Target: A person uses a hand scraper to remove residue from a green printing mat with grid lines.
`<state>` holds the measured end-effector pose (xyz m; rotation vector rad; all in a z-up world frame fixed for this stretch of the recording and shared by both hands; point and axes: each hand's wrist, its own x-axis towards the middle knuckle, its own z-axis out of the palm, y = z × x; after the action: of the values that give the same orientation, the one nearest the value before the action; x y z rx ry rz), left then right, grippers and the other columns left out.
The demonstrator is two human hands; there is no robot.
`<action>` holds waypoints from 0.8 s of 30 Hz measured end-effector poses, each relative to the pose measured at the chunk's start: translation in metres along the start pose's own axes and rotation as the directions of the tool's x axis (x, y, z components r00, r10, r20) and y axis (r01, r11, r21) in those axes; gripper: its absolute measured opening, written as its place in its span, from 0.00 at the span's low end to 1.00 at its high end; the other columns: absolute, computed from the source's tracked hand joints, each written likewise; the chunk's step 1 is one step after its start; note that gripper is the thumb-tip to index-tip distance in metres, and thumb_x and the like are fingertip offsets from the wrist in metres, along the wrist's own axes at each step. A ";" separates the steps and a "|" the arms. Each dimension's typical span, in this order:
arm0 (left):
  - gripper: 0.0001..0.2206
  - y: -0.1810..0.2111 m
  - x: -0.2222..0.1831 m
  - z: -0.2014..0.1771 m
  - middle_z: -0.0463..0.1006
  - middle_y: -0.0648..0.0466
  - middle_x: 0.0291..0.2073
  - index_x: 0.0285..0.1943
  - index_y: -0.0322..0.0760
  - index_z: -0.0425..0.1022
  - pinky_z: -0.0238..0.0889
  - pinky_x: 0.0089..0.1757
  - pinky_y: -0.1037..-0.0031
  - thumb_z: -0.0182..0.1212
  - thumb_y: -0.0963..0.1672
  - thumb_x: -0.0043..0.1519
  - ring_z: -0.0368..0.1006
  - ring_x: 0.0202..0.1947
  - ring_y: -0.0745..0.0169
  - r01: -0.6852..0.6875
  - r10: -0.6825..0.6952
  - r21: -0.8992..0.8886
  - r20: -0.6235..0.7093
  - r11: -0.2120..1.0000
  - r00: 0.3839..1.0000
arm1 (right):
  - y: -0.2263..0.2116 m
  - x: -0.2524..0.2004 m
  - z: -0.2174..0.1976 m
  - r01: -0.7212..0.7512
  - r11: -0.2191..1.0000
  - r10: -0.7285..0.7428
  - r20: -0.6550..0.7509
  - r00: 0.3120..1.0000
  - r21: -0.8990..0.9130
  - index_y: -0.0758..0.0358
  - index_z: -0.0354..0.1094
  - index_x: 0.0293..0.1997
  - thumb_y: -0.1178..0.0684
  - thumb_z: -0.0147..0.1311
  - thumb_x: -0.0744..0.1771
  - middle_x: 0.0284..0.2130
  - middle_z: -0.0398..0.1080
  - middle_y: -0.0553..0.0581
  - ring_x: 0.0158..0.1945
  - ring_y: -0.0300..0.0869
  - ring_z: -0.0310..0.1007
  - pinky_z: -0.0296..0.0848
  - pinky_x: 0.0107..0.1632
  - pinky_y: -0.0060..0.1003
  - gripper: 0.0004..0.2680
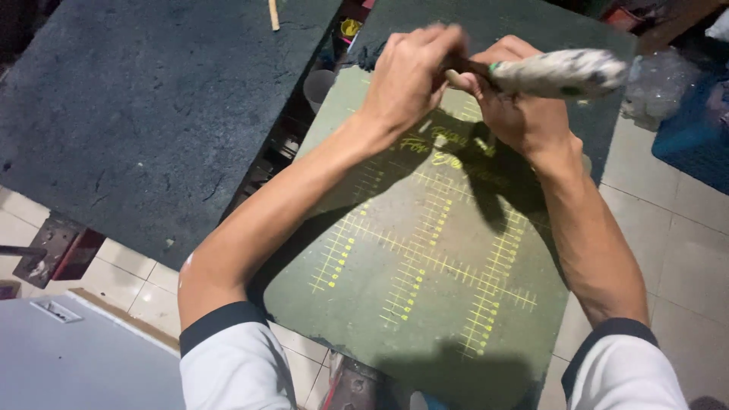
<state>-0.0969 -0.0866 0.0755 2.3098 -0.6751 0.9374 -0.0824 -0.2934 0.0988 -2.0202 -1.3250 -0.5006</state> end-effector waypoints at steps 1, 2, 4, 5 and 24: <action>0.17 -0.001 0.003 0.004 0.70 0.53 0.36 0.47 0.42 0.65 0.60 0.35 0.62 0.67 0.36 0.54 0.68 0.32 0.49 -0.044 0.040 -0.078 -0.047 0.996 0.998 | 0.001 -0.001 -0.005 -0.024 1.000 0.024 0.000 1.000 -0.015 0.72 0.71 0.45 0.61 0.55 0.75 0.39 0.68 0.66 0.38 0.50 0.67 0.64 0.41 0.43 0.05; 0.10 -0.003 0.006 0.007 0.73 0.58 0.24 0.37 0.42 0.68 0.56 0.35 0.66 0.65 0.37 0.55 0.66 0.24 0.56 -0.091 0.077 -0.152 -0.095 0.984 0.992 | 0.003 -0.002 -0.009 -0.048 0.998 0.048 -0.001 0.999 -0.029 0.72 0.73 0.47 0.59 0.58 0.74 0.42 0.69 0.66 0.39 0.51 0.70 0.66 0.42 0.44 0.05; 0.09 -0.008 0.006 0.018 0.76 0.58 0.26 0.37 0.43 0.69 0.59 0.38 0.67 0.64 0.37 0.58 0.68 0.26 0.59 -0.075 0.059 -0.141 -0.113 0.987 0.992 | 0.003 0.001 -0.025 -0.056 0.997 0.057 0.015 0.998 -0.058 0.72 0.74 0.47 0.60 0.64 0.73 0.42 0.71 0.65 0.42 0.51 0.72 0.68 0.44 0.44 0.05; 0.08 -0.010 0.006 0.024 0.78 0.59 0.27 0.37 0.43 0.70 0.61 0.42 0.68 0.64 0.37 0.61 0.70 0.27 0.61 -0.054 0.036 -0.128 -0.133 0.990 0.990 | 0.003 0.001 -0.032 -0.061 0.995 0.064 0.035 0.997 -0.084 0.72 0.75 0.46 0.61 0.70 0.71 0.42 0.74 0.63 0.46 0.51 0.74 0.70 0.47 0.45 0.06; 0.22 0.000 0.014 0.109 0.78 0.49 0.53 0.60 0.43 0.78 0.55 0.54 0.50 0.74 0.48 0.57 0.69 0.54 0.48 0.128 -0.090 -0.059 0.434 0.990 0.896 | 0.030 -0.083 -0.051 -0.130 0.991 0.133 -0.111 0.985 0.029 0.77 0.69 0.51 0.71 0.53 0.73 0.45 0.71 0.71 0.49 0.59 0.72 0.71 0.52 0.49 0.03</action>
<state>-0.0384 -0.1610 0.0199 2.4678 -0.7331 0.3329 -0.0875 -0.3917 0.0730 -2.0148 -1.1171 -0.5284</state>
